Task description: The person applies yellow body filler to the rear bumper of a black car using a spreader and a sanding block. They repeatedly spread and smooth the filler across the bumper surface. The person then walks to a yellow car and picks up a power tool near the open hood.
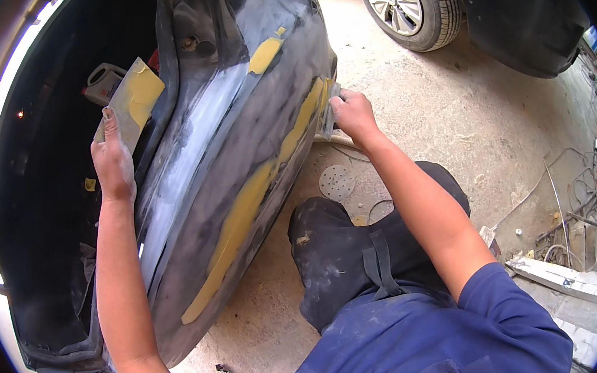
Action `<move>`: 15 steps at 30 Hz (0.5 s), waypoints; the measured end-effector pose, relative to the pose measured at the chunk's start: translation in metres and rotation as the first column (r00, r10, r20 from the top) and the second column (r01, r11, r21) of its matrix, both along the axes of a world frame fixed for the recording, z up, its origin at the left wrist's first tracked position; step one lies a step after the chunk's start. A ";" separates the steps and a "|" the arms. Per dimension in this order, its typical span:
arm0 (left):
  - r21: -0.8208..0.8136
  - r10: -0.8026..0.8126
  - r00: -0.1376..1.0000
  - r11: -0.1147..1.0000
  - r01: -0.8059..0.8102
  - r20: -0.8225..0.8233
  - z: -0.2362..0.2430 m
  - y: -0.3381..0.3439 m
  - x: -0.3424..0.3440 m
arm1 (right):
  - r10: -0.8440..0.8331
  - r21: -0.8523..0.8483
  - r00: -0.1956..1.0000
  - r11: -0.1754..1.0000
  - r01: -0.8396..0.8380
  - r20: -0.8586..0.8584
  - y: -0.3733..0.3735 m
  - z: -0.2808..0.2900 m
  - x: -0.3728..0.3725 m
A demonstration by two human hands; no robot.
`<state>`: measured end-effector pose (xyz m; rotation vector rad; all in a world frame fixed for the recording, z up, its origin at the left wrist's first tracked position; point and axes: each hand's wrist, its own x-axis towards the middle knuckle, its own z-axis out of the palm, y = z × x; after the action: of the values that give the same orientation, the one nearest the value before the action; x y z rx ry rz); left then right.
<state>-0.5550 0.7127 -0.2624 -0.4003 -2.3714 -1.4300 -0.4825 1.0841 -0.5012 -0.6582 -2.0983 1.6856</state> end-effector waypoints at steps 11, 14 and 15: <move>-0.021 0.037 0.999 0.999 -0.037 -0.002 0.001 0.000 0.001 | 0.063 0.302 0.966 0.953 0.015 -0.249 -0.056 0.031 0.025; -0.039 0.048 0.998 0.998 -0.049 -0.037 0.000 0.002 0.001 | 0.140 0.302 0.919 0.953 -0.024 -0.369 -0.075 0.034 0.052; -0.029 0.054 0.998 0.998 -0.055 -0.031 0.000 0.003 0.001 | 0.190 0.266 0.902 0.960 -0.088 -0.387 -0.075 0.032 0.062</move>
<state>-0.5540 0.7154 -0.2628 -0.3603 -2.3637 -1.3563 -0.4206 1.0092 -0.4693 -0.0653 -2.0281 1.4454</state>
